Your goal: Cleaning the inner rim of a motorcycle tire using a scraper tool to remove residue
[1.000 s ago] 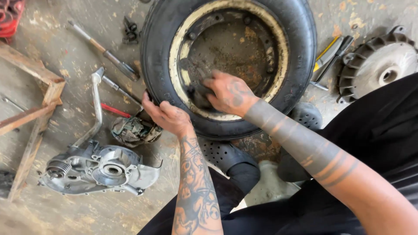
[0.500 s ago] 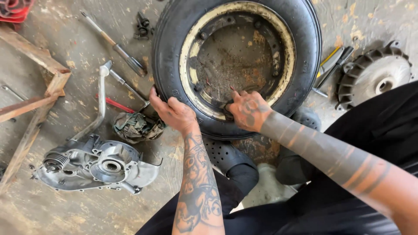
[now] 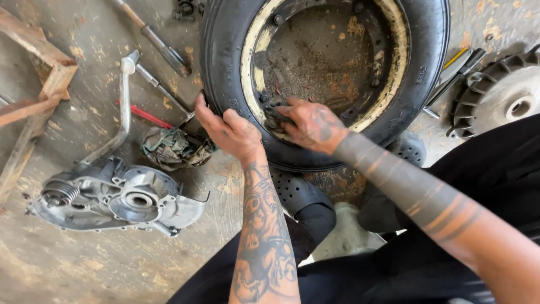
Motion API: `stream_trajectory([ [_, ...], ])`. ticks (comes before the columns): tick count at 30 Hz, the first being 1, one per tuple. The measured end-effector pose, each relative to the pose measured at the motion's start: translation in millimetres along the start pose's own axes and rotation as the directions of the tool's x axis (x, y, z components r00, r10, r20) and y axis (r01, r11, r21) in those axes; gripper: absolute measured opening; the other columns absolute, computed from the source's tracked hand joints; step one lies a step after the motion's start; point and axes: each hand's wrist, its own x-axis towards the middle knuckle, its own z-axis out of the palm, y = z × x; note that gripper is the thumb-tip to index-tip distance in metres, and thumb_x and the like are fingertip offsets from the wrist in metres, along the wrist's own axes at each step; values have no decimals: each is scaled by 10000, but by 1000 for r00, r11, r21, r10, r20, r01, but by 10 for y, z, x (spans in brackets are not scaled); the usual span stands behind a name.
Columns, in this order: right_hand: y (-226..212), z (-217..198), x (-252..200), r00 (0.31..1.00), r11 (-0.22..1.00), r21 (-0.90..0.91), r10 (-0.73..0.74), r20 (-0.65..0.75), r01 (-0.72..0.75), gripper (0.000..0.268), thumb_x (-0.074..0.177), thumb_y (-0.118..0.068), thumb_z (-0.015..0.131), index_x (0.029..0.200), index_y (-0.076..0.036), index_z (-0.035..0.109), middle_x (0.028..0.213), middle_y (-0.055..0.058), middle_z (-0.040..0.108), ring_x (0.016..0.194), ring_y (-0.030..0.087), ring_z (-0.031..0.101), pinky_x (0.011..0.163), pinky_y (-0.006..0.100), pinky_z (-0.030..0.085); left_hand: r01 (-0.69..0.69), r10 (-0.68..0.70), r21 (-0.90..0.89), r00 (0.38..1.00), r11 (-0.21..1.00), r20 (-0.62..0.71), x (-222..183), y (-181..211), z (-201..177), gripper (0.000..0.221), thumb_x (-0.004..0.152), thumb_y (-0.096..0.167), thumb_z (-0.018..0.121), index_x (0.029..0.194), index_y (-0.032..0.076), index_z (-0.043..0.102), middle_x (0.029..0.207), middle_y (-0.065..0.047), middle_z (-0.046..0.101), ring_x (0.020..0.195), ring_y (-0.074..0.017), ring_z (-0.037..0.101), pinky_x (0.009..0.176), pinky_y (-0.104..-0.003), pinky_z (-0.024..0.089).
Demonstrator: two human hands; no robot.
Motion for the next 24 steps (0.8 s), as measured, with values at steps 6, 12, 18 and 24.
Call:
stream_trajectory([
  [6, 162, -29, -390, 995, 874, -485, 20, 94, 28, 142, 844, -249, 611, 854, -142, 703, 802, 78, 666, 703, 283, 719, 535, 400, 569, -55, 53, -91, 998, 994, -25, -15, -44, 15, 557, 1025, 368, 367, 1522, 135, 459, 1464, -156, 510, 1302, -384, 584, 1089, -541, 485],
  [12, 149, -236, -189, 991, 971, -196, -134, 29, 137, 225, 868, -252, 673, 1009, -80, 704, 1006, 185, 643, 837, 430, 694, 639, 511, 592, -42, 42, -55, 999, 998, -3, 29, 53, -52, 512, 1009, 239, 392, 1494, 108, 490, 1431, -182, 532, 1255, -401, 602, 1085, -542, 481],
  [18, -58, -137, -12, 981, 998, 37, 44, 188, -52, 303, 936, -266, 589, 1204, -140, 652, 1104, 187, 534, 951, 519, 625, 726, 552, 580, -81, 78, -67, 996, 994, -46, 6, 17, -12, 527, 1024, 274, 337, 1494, 92, 493, 1424, -180, 545, 1228, -376, 627, 1064, -517, 519],
  [24, 123, -30, -157, 980, 942, -320, -36, 194, 98, 308, 847, -231, 637, 1139, -160, 704, 1135, 115, 581, 915, 381, 704, 695, 456, 625, -86, 83, -50, 994, 995, -68, 9, 28, 2, 522, 954, 216, 425, 1455, 118, 533, 1360, -145, 587, 1197, -364, 646, 1036, -471, 532],
])
